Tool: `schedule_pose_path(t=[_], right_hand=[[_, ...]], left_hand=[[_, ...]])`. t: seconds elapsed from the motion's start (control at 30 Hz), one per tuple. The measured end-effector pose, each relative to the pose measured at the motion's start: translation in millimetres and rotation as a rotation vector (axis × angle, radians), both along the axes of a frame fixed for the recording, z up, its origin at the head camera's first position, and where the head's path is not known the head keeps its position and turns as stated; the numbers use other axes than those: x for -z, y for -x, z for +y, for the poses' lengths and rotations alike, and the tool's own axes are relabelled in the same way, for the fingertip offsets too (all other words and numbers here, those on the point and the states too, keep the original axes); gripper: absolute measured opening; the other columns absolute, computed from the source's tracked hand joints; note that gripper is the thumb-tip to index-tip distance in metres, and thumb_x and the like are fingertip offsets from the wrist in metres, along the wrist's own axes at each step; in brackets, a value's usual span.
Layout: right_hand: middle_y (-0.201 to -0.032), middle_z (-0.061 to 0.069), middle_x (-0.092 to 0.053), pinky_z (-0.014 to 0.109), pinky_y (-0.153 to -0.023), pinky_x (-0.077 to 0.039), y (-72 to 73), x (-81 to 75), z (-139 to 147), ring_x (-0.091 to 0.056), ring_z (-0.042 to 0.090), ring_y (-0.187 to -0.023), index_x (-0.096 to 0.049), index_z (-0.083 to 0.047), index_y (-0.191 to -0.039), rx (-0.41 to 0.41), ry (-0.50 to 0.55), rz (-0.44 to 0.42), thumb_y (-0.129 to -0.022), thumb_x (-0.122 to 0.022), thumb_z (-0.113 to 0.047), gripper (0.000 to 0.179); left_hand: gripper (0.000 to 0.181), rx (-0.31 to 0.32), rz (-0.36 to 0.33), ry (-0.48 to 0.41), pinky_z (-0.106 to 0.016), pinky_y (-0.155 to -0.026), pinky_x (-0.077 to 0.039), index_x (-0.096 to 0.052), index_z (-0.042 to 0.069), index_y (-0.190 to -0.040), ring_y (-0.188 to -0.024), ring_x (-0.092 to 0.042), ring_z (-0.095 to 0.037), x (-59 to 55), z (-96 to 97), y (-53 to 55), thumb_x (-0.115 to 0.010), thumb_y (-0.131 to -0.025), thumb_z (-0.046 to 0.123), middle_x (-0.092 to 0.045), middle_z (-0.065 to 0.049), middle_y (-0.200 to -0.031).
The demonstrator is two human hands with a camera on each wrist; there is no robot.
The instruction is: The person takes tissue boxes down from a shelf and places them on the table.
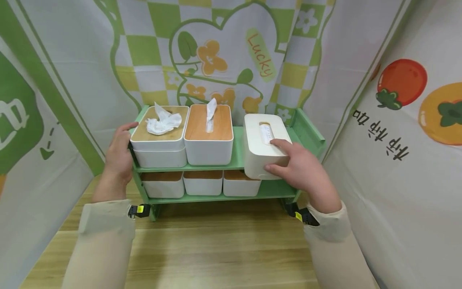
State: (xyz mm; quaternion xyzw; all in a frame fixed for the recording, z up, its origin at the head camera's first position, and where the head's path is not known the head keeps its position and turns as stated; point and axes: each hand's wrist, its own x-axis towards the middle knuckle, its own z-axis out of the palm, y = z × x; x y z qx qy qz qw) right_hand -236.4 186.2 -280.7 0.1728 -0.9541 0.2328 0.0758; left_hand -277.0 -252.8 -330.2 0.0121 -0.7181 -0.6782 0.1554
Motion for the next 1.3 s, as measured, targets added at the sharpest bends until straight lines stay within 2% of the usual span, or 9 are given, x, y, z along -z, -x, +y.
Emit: schedule_pose_path(t=[0.13, 0.4, 0.6, 0.83, 1.3], right_hand=[[-0.140, 0.023, -0.049, 0.052, -0.100, -0.039, -2.4, 1.2, 1.7, -0.047, 0.036, -0.124, -0.046, -0.014, -0.149, -0.009, 0.006, 0.015, -0.088, -0.077, -0.034, 0.072], [-0.136, 0.022, -0.052, 0.053, -0.097, -0.040, -7.1, 0.6, 1.9, -0.050, 0.036, -0.119, -0.050, -0.014, -0.145, 0.003, -0.015, 0.029, -0.088, -0.077, -0.035, 0.067], [-0.138, 0.024, -0.049, 0.054, -0.096, -0.041, -11.3, 3.3, 3.7, -0.051, 0.037, -0.117, -0.046, -0.017, -0.150, 0.000, -0.015, 0.045, -0.087, -0.078, -0.036, 0.073], [-0.137, 0.017, -0.051, 0.052, -0.094, -0.043, -12.4, 3.9, 3.2, -0.053, 0.034, -0.111, -0.052, -0.015, -0.144, -0.012, -0.019, 0.085, -0.088, -0.077, -0.032, 0.063], [-0.137, 0.019, -0.050, 0.054, -0.094, -0.042, -23.4, 3.9, 4.2, -0.053, 0.037, -0.113, -0.051, -0.014, -0.144, -0.003, -0.012, 0.104, -0.088, -0.078, -0.031, 0.064]], left_hand=[[0.051, 0.005, -0.001, -0.002, -0.051, -0.115, -0.011, -0.038, 0.022, -0.153, -0.143, -0.016, -0.028, -0.1, 0.4, 0.7, -0.022, -0.105, 0.031, -0.017, -0.006, -0.163], [0.051, -0.009, -0.008, 0.000, -0.050, -0.115, -0.012, -0.039, 0.023, -0.153, -0.143, -0.016, -0.027, 0.7, -0.4, 0.5, -0.022, -0.105, 0.031, -0.018, -0.004, -0.163], [0.051, -0.005, -0.020, 0.001, -0.052, -0.115, -0.011, -0.040, 0.026, -0.152, -0.143, -0.016, -0.028, 2.3, 0.3, -1.7, -0.021, -0.106, 0.034, -0.017, -0.004, -0.163], [0.050, -0.005, -0.002, 0.004, -0.051, -0.115, -0.011, -0.040, 0.025, -0.152, -0.144, -0.016, -0.028, 2.1, -1.5, -1.0, -0.022, -0.106, 0.034, -0.018, -0.003, -0.163], [0.049, -0.002, -0.009, -0.014, -0.053, -0.114, -0.013, -0.041, 0.027, -0.151, -0.143, -0.017, -0.029, 0.1, 0.5, -1.4, -0.023, -0.106, 0.034, -0.018, -0.005, -0.163]])
